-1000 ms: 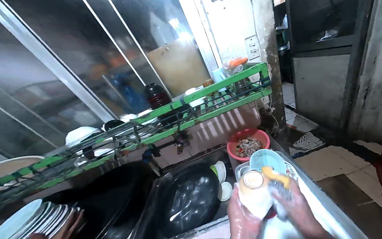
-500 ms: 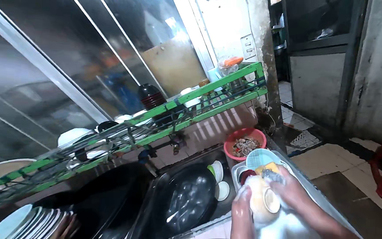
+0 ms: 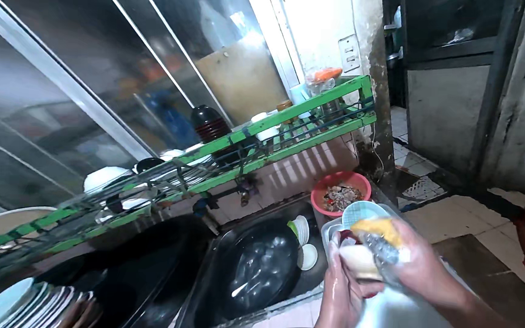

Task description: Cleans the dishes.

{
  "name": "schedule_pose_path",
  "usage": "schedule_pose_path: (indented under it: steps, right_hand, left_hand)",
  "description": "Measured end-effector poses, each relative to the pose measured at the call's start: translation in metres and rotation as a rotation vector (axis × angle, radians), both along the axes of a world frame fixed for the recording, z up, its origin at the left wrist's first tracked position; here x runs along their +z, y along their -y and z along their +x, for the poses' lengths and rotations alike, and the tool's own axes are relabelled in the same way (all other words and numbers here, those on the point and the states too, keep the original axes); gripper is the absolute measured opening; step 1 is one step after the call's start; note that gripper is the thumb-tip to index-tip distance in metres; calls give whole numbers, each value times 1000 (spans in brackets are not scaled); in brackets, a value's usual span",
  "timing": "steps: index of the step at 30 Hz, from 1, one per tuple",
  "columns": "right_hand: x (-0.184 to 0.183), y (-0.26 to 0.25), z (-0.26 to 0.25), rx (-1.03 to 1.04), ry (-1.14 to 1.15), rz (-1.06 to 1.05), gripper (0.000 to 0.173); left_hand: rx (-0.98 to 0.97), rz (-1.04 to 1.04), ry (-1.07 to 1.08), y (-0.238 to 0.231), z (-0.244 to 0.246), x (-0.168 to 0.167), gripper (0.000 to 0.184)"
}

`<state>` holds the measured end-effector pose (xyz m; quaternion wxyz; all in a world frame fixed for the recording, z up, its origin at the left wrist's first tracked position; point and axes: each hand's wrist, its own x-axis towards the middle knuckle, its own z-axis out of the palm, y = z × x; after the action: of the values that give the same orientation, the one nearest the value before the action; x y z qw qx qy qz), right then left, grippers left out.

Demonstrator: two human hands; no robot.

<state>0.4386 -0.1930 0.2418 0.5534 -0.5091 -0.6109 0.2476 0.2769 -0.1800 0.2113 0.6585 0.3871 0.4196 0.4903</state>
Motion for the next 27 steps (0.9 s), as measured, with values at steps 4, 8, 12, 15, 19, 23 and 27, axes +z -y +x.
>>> schedule_pose_path:
  steps: [4,8,12,15,19,23,27]
  right_hand:
    - [-9,-9,-3,131,-344,-426,65]
    - [-33,-22,3,134,-508,-638,64]
    - [-36,-25,-24,53,-232,-667,50]
    - [-39,-10,-44,49,-87,-512,51]
    - [-59,10,-42,127,346,62,45]
    - [-43,-14,-38,-39,-421,-423,47]
    - [-47,-21,-42,22,-164,-421,46]
  left_hand:
    - [181,-143,92,-4,6,0,47]
    - [136,391,-443,-15,-3,-18,57]
    - [131,605,-773,-5,20,-21,55]
    - [129,541,-562,-3,16,-28,48]
    - [41,84,-231,-25,4,2,43]
    - [-43,453,-421,-21,10,-16,60]
    - [3,531,-500,-21,13,-26,58]
